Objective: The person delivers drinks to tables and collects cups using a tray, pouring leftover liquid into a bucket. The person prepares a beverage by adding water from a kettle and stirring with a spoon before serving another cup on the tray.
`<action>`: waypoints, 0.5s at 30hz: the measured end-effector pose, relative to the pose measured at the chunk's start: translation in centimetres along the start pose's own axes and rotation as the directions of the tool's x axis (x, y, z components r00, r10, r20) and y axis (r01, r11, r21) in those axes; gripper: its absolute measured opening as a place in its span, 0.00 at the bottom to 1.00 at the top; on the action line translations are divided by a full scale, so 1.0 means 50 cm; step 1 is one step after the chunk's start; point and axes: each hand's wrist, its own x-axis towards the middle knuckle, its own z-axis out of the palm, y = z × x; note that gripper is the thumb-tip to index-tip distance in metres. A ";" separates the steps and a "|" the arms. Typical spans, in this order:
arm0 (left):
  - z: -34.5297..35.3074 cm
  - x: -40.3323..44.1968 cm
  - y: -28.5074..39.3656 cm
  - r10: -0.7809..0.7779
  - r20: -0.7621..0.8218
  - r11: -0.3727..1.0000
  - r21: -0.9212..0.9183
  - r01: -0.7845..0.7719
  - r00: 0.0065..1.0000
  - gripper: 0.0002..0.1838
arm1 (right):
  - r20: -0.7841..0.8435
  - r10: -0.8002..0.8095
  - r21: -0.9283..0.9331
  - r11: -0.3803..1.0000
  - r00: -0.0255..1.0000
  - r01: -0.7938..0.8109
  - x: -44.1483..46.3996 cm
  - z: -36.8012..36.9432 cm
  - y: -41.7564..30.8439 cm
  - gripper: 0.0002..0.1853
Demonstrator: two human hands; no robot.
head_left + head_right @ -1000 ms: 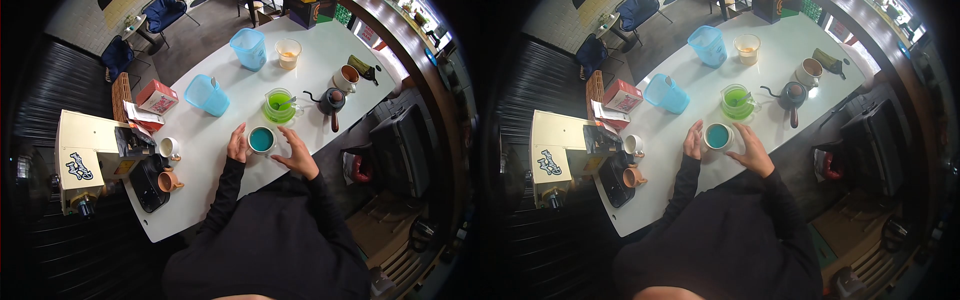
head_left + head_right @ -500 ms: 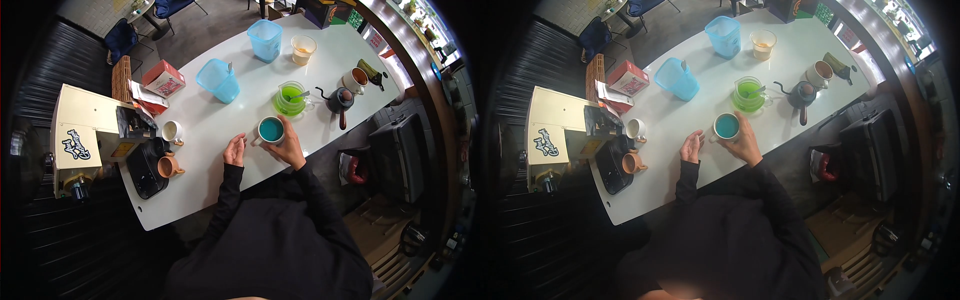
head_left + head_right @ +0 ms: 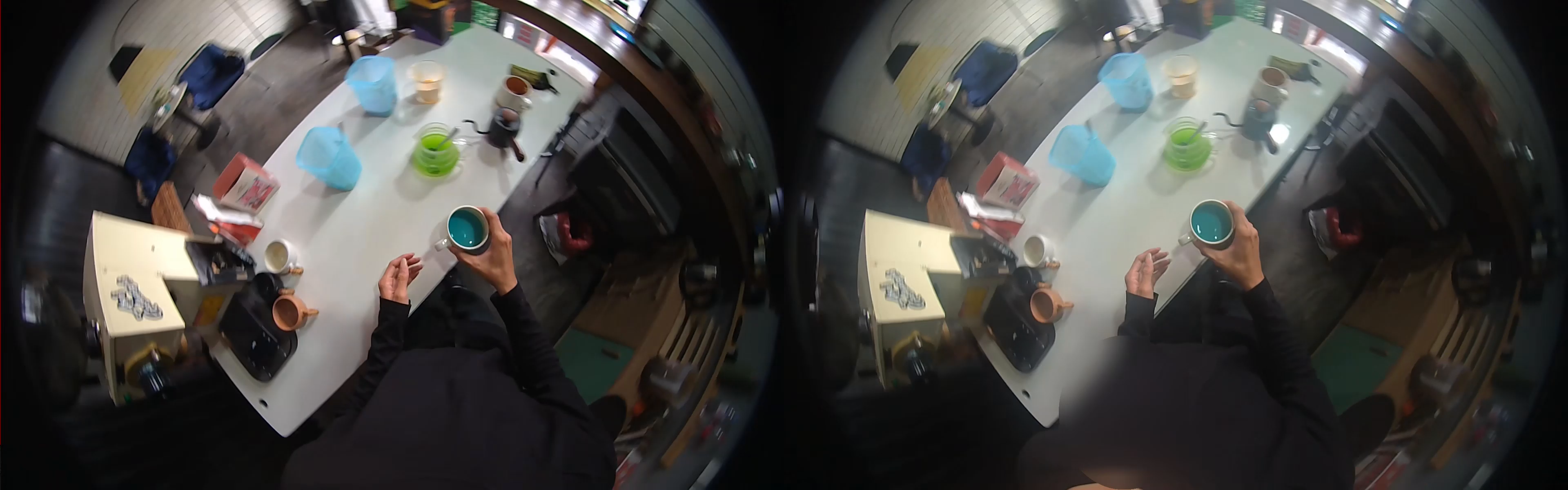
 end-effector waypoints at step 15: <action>0.356 -0.127 -0.161 -0.321 0.864 0.938 0.235 0.253 0.388 0.22 | -0.859 0.119 -0.251 0.750 0.498 -0.612 -0.621 -0.387 -0.091 0.39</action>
